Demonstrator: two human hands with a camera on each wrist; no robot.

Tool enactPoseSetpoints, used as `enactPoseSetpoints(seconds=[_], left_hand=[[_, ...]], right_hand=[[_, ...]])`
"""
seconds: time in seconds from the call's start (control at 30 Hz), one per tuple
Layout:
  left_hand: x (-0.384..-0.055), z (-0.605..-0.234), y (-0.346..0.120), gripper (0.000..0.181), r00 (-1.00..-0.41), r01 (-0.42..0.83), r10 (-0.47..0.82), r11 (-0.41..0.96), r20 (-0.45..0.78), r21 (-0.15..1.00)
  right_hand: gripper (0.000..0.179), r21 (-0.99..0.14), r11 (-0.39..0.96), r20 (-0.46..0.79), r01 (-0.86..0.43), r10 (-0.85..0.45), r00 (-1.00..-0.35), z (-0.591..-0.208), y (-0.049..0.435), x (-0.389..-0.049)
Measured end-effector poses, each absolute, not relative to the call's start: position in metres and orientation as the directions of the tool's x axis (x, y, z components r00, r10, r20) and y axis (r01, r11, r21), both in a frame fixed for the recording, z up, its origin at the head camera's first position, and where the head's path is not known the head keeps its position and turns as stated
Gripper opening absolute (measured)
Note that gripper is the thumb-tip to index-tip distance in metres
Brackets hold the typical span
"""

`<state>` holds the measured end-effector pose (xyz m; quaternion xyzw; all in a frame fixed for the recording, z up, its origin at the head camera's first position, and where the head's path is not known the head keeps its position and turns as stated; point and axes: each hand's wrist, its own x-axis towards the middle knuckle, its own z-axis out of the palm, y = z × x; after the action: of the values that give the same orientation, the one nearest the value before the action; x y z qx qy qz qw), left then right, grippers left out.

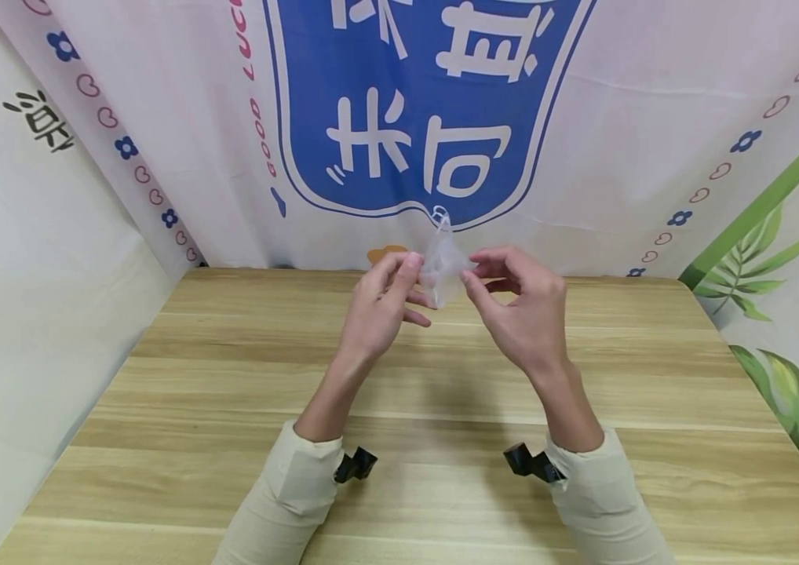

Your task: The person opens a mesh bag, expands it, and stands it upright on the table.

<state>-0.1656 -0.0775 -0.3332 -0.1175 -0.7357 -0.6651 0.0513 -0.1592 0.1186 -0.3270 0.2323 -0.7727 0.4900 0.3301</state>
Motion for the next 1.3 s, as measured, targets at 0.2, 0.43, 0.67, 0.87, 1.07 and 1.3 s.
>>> enactPoseSetpoints(seconds=[0.2, 0.43, 0.67, 0.87, 1.07, 1.3], left_hand=[[-0.1658, -0.3322, -0.0779, 0.041, -0.972, 0.196, 0.133, -0.005, 0.195, 0.981], [-0.1658, -0.3301, -0.0801, 0.044, -0.965, 0.190, 0.171, -0.068, 0.199, 0.979], [-0.1672, -0.3304, -0.0807, 0.041, -0.963, 0.188, 0.180, -0.073, 0.199, 0.979], [-0.1678, -0.3316, -0.0805, 0.040, -0.964, 0.193, 0.171, -0.077, 0.204, 0.978], [-0.1675, -0.3301, -0.0810, 0.040, -0.965, 0.208, 0.138, -0.123, 0.224, 0.970], [-0.1669, -0.3280, -0.0805, 0.041, -0.970, 0.174, 0.118, -0.277, 0.213, 0.945]], right_hand=[[0.014, -0.565, 0.428, 0.746, -0.705, -0.099, -0.658, -0.3283, 0.1190, -0.1599], [0.011, -0.469, 0.438, 0.779, -0.767, -0.205, -0.593, -0.3282, 0.1184, -0.1592], [0.017, -0.449, 0.442, 0.754, -0.777, -0.278, -0.595, -0.3278, 0.1167, -0.1573], [0.023, -0.441, 0.449, 0.754, -0.777, -0.285, -0.592, -0.3267, 0.1176, -0.1561], [0.028, -0.462, 0.458, 0.746, -0.760, -0.263, -0.612, -0.3275, 0.1194, -0.1576], [0.022, -0.632, 0.444, 0.665, -0.635, -0.112, -0.739, -0.3267, 0.1172, -0.1577]])
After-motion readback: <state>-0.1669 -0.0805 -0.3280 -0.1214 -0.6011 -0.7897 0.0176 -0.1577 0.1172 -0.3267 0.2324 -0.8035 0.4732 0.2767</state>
